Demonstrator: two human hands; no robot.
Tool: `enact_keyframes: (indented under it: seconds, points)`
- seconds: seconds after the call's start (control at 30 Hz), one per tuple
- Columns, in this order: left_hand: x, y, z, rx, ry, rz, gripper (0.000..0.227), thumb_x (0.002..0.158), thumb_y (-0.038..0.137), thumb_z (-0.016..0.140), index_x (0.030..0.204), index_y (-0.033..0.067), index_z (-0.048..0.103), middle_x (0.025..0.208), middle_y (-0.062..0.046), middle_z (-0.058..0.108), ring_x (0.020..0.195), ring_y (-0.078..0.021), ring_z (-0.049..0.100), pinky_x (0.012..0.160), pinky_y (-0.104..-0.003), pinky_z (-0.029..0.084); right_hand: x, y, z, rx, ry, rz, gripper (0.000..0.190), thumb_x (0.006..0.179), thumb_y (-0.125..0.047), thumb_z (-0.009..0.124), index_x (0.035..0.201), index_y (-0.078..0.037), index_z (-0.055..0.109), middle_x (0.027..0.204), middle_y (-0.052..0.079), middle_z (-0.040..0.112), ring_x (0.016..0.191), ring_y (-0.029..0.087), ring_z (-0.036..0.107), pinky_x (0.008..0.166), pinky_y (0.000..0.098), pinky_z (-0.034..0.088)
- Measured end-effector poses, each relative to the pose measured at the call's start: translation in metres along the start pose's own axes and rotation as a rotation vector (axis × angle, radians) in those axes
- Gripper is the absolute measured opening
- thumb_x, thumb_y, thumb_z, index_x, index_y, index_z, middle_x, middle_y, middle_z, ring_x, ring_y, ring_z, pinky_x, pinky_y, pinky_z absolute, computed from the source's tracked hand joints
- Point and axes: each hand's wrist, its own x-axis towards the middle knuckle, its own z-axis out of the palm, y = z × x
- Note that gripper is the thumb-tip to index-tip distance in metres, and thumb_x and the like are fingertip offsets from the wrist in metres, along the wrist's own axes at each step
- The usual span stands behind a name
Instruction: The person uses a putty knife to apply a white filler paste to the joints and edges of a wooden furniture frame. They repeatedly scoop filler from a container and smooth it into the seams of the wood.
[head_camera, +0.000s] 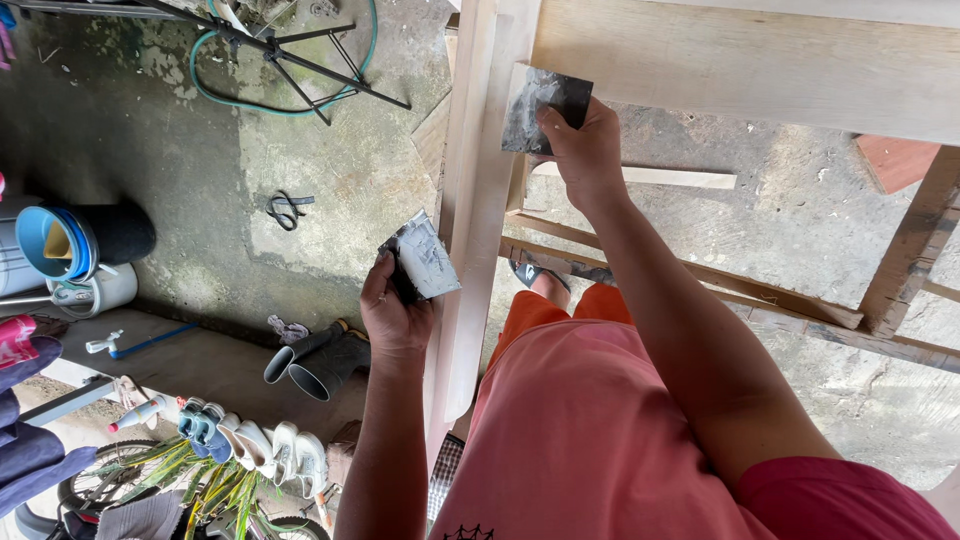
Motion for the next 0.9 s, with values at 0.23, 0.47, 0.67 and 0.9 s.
enact_keyframes:
  seconds: [0.23, 0.47, 0.67, 0.9]
  points:
    - [0.002, -0.002, -0.002, 0.038, -0.006, 0.030, 0.024, 0.093, 0.013, 0.072, 0.116, 0.0100, 0.077, 0.117, -0.009, 0.081, 0.115, -0.0256, 0.076, 0.102, -0.040, 0.062, 0.005, -0.006, 0.016, -0.157, -0.003, -0.103, 0.044, 0.094, -0.008, 0.074, 0.070, -0.020, 0.040, 0.070, -0.009, 0.034, 0.070, 0.009, 0.030, 0.063, 0.0307, 0.027]
    - [-0.001, -0.002, 0.002, 0.056, -0.015, 0.048, 0.027, 0.093, 0.013, 0.071, 0.119, 0.0075, 0.077, 0.117, -0.010, 0.080, 0.114, -0.0243, 0.076, 0.099, -0.037, 0.062, -0.009, -0.028, 0.046, -0.245, 0.040, -0.046, 0.044, 0.091, -0.012, 0.071, 0.062, -0.019, 0.039, 0.060, -0.008, 0.033, 0.057, 0.006, 0.038, 0.048, 0.0267, 0.048]
    - [-0.002, -0.002, 0.009, 0.055, -0.046, 0.042, 0.033, 0.092, 0.014, 0.072, 0.125, 0.0069, 0.075, 0.121, -0.010, 0.080, 0.116, -0.0258, 0.075, 0.099, -0.039, 0.062, -0.022, -0.024, 0.049, -0.438, -0.015, -0.132, 0.041, 0.098, -0.015, 0.072, 0.064, -0.018, 0.049, 0.057, -0.006, 0.050, 0.053, 0.008, 0.050, 0.052, 0.0321, 0.038]
    - [-0.002, 0.005, 0.005, 0.214, -0.144, 0.042, 0.026, 0.096, 0.022, 0.066, 0.116, 0.0120, 0.078, 0.106, -0.015, 0.082, 0.096, -0.0312, 0.083, 0.085, -0.043, 0.071, -0.079, -0.022, 0.031, -0.412, -0.065, -0.225, 0.028, 0.099, -0.010, 0.073, 0.073, -0.004, 0.069, 0.055, 0.012, 0.059, 0.050, 0.020, 0.061, 0.046, 0.0328, 0.045]
